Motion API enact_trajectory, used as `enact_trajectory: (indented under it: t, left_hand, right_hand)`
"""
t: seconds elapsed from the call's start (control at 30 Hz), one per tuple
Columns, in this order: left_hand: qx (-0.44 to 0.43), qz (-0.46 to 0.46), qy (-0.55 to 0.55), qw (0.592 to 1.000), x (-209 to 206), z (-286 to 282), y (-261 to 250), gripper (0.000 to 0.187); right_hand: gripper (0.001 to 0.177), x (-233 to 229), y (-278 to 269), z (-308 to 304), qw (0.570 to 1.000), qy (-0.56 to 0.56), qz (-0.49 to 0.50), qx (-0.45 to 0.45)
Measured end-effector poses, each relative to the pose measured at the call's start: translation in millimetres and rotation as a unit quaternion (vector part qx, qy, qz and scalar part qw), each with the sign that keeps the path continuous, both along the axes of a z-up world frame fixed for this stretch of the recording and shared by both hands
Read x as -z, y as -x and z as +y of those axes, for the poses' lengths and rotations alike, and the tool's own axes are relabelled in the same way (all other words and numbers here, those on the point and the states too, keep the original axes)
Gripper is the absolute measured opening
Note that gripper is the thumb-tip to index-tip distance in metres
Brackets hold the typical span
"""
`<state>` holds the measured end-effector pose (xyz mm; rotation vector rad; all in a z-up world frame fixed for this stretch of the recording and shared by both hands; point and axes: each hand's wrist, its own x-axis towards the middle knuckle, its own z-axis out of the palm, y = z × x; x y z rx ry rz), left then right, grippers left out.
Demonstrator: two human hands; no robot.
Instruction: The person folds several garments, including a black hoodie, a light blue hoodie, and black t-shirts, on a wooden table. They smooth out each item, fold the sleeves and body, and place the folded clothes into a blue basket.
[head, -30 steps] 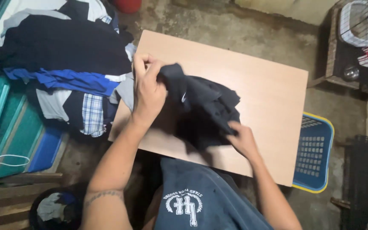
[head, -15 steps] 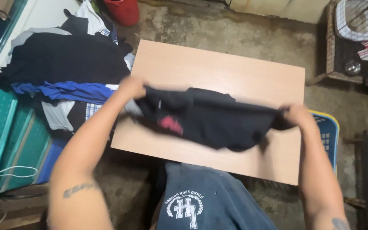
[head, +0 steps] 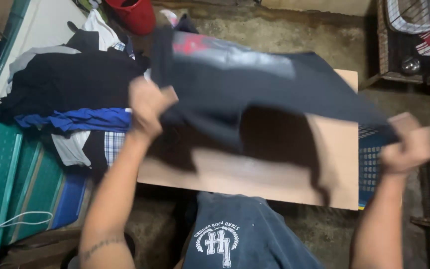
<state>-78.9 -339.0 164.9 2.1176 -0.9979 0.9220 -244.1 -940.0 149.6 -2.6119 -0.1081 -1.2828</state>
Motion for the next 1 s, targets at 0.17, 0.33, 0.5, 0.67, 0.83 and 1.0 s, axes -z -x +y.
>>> enact_trajectory:
  t: [0.17, 0.33, 0.5, 0.67, 0.83, 1.0]
  left_hand:
    - [-0.024, 0.308, -0.290, 0.906, 201.3, 28.3, 39.8, 0.032]
    - [-0.038, 0.471, -0.417, 0.777, 257.3, 45.4, 69.0, 0.024]
    - [0.096, 0.320, -0.306, 0.892, 206.2, 53.2, 91.2, 0.022]
    - [-0.025, 0.445, -0.211, 0.870, 180.8, 56.9, 37.3, 0.015]
    - [-0.054, 0.245, 0.054, 0.966, 81.3, 33.3, -81.4, 0.011]
    - [-0.010, 0.291, 0.328, 0.899, -17.5, 28.1, -74.4, 0.024]
  right_hand:
    - [0.047, 187.1, 54.6, -14.8, 0.853, -0.083, 0.506, 0.100]
    - [0.031, 270.6, 87.4, -34.0, 0.746, -0.110, 0.650, 0.088]
    - [0.037, 248.6, 111.0, -35.7, 0.684, -0.134, 0.710, 0.103]
    - [0.036, 264.9, 77.6, -111.8, 0.745, -0.074, 0.659, 0.071]
    - [0.021, 106.0, -43.4, -112.5, 0.940, -0.037, 0.327, 0.091]
    - [0.045, 36.4, -68.0, -123.3, 0.962, -0.223, 0.134, -0.084]
